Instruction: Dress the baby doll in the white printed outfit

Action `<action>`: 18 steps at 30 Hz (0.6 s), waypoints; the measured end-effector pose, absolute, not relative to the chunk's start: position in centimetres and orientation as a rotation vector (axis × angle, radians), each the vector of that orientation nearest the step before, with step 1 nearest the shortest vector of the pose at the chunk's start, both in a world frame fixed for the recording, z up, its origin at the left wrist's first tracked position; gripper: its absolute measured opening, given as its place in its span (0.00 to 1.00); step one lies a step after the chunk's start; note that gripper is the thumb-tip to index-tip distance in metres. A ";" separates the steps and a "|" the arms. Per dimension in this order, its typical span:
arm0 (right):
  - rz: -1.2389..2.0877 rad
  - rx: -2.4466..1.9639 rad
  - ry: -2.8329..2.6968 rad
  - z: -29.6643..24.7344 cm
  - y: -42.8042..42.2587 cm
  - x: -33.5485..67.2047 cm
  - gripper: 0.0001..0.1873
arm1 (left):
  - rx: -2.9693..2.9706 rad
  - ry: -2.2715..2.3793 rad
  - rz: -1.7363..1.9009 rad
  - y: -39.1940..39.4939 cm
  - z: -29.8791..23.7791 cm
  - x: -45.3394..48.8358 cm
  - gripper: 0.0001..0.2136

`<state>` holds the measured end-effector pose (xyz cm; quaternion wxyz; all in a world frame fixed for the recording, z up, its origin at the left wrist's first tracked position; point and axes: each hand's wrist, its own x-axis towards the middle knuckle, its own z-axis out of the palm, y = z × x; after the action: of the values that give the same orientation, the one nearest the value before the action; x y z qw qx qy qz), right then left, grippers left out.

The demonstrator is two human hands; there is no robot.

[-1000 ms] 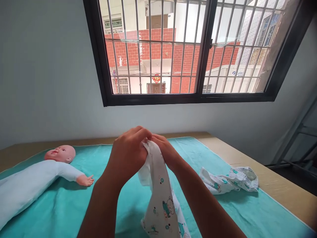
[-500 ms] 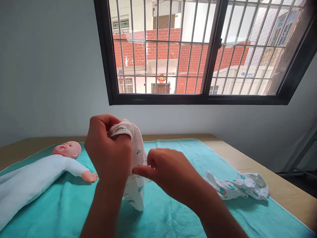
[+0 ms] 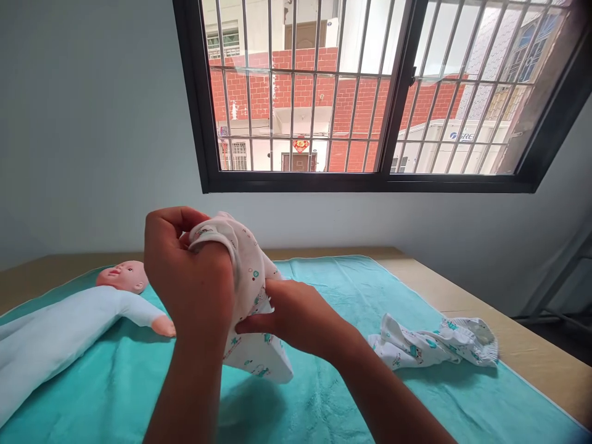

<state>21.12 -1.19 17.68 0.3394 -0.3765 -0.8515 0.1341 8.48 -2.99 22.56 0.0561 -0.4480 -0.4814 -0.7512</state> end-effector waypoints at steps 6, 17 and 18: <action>0.984 -0.960 -2.111 18.6 -0.2 22.8 0.14 | -1.335 -1.535 -2.291 -2.0 22.5 7.9 0.05; 1.473 -0.524 -1.434 18.2 1.5 32.6 0.23 | -2.155 -2.199 -0.973 -1.1 22.6 1.7 0.08; 1.439 -0.497 -1.356 18.0 1.3 32.7 0.23 | -2.229 -2.196 -0.870 -1.4 22.6 1.4 0.08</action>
<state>32.67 1.29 18.04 0.5240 -0.2077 -0.5665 0.6011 1.43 -1.42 22.58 -0.0531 -0.6854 -0.6751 -0.2676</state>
